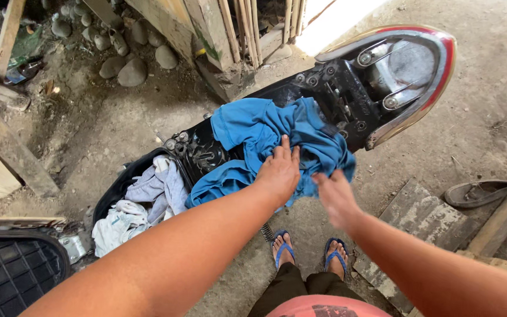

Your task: The person wipes the motorcycle's fuel tank and seat area with a blue cloth, repeatedly folding and repositioning the cloth to cover different sections. The person also briefly moves a pile of white cloths from the seat to the side before continuing to wipe the tank and surrounding parts.

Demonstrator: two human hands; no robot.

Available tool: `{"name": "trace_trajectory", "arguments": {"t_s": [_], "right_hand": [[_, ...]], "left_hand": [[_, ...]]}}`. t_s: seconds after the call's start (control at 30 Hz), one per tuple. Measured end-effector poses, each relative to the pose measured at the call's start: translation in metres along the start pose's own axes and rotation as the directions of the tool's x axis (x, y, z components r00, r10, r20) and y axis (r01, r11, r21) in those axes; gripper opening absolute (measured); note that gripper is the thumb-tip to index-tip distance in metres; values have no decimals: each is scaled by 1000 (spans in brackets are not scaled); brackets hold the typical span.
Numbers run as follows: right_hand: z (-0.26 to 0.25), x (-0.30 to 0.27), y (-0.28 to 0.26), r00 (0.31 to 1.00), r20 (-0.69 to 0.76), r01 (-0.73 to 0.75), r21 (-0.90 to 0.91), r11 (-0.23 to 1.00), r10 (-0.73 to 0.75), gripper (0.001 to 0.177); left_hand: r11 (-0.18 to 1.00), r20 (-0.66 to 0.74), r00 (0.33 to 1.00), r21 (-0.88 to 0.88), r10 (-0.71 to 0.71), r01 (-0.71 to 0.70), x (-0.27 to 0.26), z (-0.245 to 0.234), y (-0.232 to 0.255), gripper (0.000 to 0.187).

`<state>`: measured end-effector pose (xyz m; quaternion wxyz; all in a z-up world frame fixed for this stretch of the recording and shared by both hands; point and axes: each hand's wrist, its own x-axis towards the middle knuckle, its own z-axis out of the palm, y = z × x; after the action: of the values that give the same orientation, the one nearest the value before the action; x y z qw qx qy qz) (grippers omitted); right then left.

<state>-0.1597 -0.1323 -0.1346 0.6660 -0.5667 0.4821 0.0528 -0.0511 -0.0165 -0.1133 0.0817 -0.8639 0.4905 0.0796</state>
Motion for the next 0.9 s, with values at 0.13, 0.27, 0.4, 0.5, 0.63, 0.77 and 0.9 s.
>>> {"name": "trace_trajectory", "arguments": {"t_s": [0.13,0.27,0.4,0.5,0.63,0.77,0.9], "right_hand": [[-4,8,-19,943,98,-328,446,833,319,15],[-54,67,-49,980,-37,-140,565,813,195,30],[-32,78,-1,986,-24,-118,592,797,164,22],[5,45,25,979,97,-200,647,736,180,15],[5,37,2,936,172,-342,656,673,308,15],[-33,86,3,957,5,-230,625,746,290,19],[-41,104,7,968,-130,-87,625,776,213,15]], "left_hand": [[998,79,994,-18,69,-68,-2,-10,-9,73],[995,70,995,-76,73,-68,-5,-15,-14,75],[995,57,997,-89,59,-54,-7,-17,-13,70],[996,49,997,-79,56,-52,-13,-17,-13,73],[994,11,998,-93,57,-56,-13,-19,-15,72],[987,-44,997,-144,64,-70,-18,-12,-14,69],[985,-164,984,-145,69,-93,-26,-13,-14,69]]}}
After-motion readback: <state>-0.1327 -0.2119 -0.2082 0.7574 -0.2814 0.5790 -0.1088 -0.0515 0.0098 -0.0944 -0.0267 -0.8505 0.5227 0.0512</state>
